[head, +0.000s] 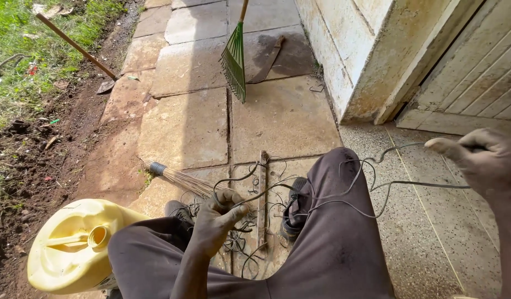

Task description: Untangling a bundle of thin wires while sitting outside a workshop.

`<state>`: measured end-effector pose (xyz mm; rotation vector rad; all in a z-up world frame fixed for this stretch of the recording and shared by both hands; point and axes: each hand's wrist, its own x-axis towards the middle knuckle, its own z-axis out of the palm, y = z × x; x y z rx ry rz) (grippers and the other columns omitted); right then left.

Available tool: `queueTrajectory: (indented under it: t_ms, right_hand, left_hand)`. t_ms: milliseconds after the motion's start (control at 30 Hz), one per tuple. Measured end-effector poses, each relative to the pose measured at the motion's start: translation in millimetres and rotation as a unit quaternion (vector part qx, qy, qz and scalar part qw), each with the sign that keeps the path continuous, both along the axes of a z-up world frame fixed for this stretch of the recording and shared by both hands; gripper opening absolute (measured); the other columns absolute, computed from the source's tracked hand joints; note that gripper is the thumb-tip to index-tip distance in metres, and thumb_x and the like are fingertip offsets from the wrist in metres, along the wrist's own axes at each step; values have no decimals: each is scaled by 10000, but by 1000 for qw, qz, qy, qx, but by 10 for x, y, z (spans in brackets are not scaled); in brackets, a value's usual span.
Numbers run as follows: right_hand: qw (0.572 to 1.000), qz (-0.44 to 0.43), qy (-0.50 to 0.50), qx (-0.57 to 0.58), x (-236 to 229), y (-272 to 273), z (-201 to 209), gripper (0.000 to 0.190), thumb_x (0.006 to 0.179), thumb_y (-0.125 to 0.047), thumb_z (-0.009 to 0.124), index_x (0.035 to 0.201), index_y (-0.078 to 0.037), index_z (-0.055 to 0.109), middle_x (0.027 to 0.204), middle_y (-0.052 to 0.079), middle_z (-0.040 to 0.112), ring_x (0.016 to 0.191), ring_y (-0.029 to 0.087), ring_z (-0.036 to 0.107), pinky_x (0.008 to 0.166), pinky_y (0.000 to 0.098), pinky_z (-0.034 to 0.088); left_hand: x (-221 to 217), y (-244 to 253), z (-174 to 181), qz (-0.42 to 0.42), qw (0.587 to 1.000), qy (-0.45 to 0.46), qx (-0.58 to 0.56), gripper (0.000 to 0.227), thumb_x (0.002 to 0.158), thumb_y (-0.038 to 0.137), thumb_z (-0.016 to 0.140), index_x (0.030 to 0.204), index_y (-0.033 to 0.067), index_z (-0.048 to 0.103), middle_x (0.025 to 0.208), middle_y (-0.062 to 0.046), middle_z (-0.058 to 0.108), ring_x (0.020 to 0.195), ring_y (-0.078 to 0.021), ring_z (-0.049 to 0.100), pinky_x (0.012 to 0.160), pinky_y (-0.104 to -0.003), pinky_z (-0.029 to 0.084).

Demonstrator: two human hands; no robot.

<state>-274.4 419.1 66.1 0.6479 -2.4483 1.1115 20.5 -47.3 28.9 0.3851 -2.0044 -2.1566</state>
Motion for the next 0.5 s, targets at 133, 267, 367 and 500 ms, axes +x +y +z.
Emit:
queueTrajectory:
  t_ms: [133,267,367,500]
  right_hand:
    - [869,-179,-232,400,371,-691,509,650,886,-910,540,920,-323,815,726,22,791,849,258,763,803,403,590]
    - [913,-54,-168,367,647,-1021,371,588,919,-590,537,1382,-259,687,1492,-14,646,1228,272,670,1072,485,397]
    - [958,97,10,271,1266,-1582,437,653,886,-213,644,1533,-162,568,1596,69,548,1424,392,481,1208,561,361]
    - [915,304,-119,236,1958,-2384,214,647,984,-219,662,1586,-94,461,1623,191,486,1507,543,333,1217,631,305]
  left_hand:
    - [-70,121,-105,-10,1000,-13,6,197,972,232,771,1131,119,739,1022,-46,663,747,-129,569,612,-249,536]
    - [-103,370,-74,-16,1000,1,-3,152,1042,182,672,1132,86,749,990,-51,689,890,-161,630,777,-270,573]
    - [-112,574,78,-14,997,-15,-68,135,1023,183,687,1096,94,758,977,-43,740,906,-160,690,789,-275,609]
    - [-113,702,151,-13,964,114,-238,126,1057,168,617,1105,141,730,880,-5,808,627,-101,733,574,-268,655]
